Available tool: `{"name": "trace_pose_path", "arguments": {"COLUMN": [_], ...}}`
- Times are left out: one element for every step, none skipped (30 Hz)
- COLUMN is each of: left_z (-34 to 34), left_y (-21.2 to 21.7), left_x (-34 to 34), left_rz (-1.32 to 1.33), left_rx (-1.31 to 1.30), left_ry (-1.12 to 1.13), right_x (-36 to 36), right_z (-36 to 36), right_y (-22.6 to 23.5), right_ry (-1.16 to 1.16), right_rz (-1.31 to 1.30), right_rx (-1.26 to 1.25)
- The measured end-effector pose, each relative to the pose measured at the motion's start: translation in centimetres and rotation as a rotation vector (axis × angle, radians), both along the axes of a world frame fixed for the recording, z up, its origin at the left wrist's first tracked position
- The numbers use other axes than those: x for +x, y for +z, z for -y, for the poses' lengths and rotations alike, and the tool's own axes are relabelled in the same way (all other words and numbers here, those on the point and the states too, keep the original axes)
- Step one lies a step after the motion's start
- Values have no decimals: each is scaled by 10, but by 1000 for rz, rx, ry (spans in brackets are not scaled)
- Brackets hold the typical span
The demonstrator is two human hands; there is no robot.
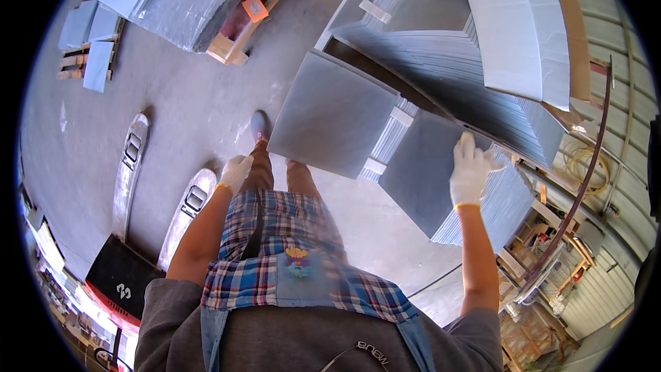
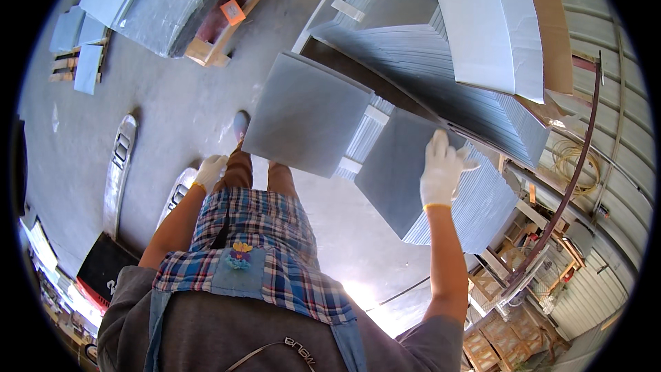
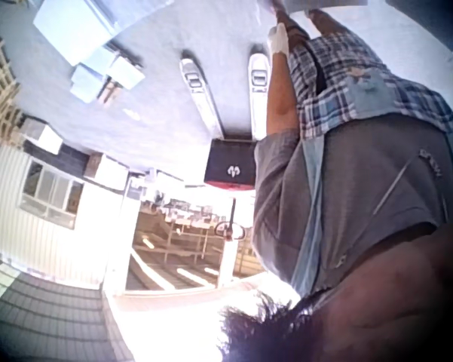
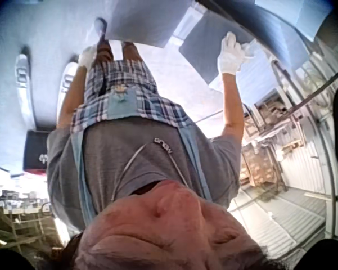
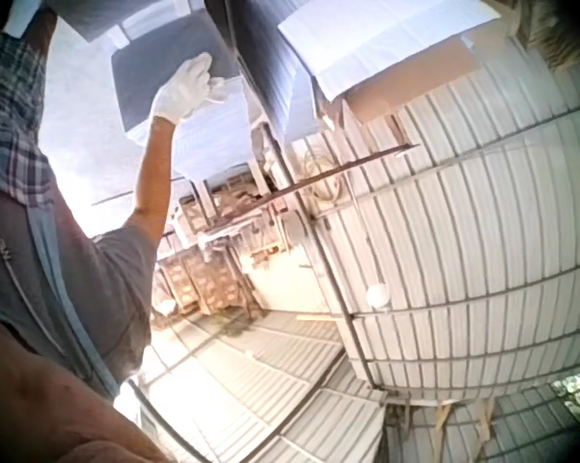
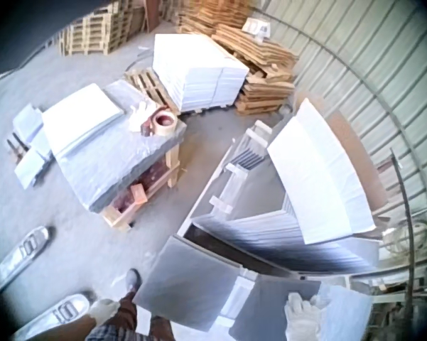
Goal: The person repeatedly picks up gray rectangular panels from a stack, places them on a work surface, wraps them in plastic film, and stacks the wrapped panels. The person also handles cardboard dividers and uses a roll of tape.
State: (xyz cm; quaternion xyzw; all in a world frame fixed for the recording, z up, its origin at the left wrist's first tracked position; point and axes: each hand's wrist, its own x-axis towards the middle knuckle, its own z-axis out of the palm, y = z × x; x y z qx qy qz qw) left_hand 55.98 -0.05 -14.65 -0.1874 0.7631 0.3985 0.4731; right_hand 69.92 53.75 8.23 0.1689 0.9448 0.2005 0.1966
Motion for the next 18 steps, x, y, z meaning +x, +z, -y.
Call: {"name": "trace_pose_path", "arguments": {"left_z": [0, 2, 5, 8, 9, 11, 17, 18, 21, 24, 26, 25, 23, 20, 17, 12, 7, -4], "left_y": [-1, -3, -6, -11, -11, -10, -1, 4, 6, 6, 7, 8, 8, 7, 3, -8, -20, -32], "left_x": [-1, -1, 1, 5, 8, 9, 13, 15, 19, 19, 18, 17, 15, 15, 17, 21, 22, 26], "left_rz": [8, 18, 1, -17, -34, 0, 36, 74, 53, 29, 3, 30, 58, 87, 104, 120, 132, 89], "left_rx": [16, 30, 17, 5, -9, -2, -10, -3, -12, -17, -23, -31, -36, -40, -12, 15, 37, 133], "left_ry": [-14, -28, -48, -68, -84, -48, 3, 43, 14, -16, -48, -22, 2, 25, 37, 47, 52, -42], "right_x": [-4, -5, -7, -10, -12, -8, -24, -24, -6, 22, 53, 78, 97, 107, 106, 102, 97, 99], "right_z": [-19, -31, -33, -31, -25, -12, 25, 50, 74, 92, 106, 119, 130, 136, 141, 144, 145, 136], "right_y": [-11, -28, -46, -62, -76, -91, -84, -82, -90, -99, -107, -106, -97, -82, -60, -34, -13, -4], "right_ry": [8, 15, 28, 42, 59, 73, 41, 42, 57, 84, 99, 102, 86, 64, 51, 41, 28, -57], "right_rz": [-99, -115, -69, -24, 21, 48, 165, 263, 341, 393, 446, 500, 540, 547, 543, 491, 434, 350], "right_rx": [-1, 19, 42, 66, 88, 67, 68, 54, 6, -76, -179, -283, -383, -445, -493, -472, -456, -462]}}
